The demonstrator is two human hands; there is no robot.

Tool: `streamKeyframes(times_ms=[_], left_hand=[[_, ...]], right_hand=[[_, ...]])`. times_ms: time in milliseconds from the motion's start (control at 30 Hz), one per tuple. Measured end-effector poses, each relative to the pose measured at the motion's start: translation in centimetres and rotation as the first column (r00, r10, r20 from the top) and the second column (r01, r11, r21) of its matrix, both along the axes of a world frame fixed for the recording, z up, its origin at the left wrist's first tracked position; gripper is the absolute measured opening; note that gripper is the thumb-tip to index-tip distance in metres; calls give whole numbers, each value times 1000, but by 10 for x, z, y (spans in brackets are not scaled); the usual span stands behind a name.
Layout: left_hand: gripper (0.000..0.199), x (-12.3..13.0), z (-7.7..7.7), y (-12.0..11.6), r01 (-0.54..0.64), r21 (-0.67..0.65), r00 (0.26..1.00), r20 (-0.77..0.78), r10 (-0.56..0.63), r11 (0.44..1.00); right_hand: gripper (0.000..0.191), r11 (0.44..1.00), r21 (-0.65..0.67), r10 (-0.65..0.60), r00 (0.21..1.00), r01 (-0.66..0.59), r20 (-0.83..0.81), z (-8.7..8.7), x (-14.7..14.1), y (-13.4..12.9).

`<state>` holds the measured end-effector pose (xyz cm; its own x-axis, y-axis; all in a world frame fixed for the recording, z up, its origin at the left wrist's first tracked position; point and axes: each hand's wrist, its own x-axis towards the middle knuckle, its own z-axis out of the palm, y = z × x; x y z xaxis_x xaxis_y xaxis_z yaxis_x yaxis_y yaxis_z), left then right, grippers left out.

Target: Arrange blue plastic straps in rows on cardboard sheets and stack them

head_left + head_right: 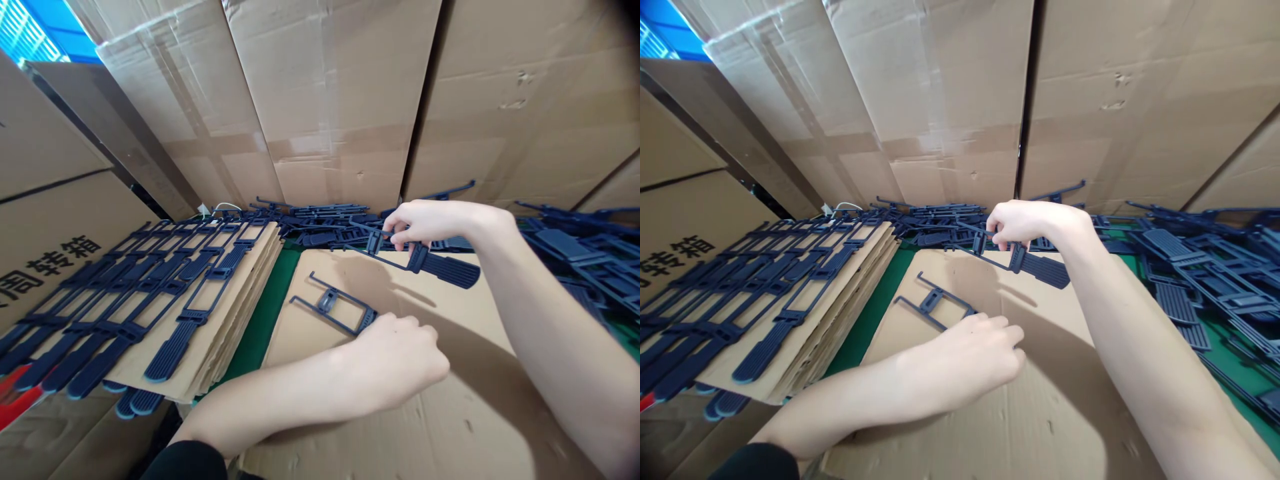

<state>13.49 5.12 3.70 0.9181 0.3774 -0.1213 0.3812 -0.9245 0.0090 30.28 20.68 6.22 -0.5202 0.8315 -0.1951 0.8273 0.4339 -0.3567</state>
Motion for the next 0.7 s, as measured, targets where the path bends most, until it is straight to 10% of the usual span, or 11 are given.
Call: streamKeyframes(times_ms=[367, 700], left_hand=[[24, -5, 35, -12, -357, -49, 906, -261, 333, 933], [35, -30, -2, -4, -304, 175, 948, -45, 316, 936]], right_hand=[[13, 995, -103, -5, 999, 9, 41, 4, -5, -6], [22, 991, -118, -60, 996, 67, 64, 2, 2, -3]])
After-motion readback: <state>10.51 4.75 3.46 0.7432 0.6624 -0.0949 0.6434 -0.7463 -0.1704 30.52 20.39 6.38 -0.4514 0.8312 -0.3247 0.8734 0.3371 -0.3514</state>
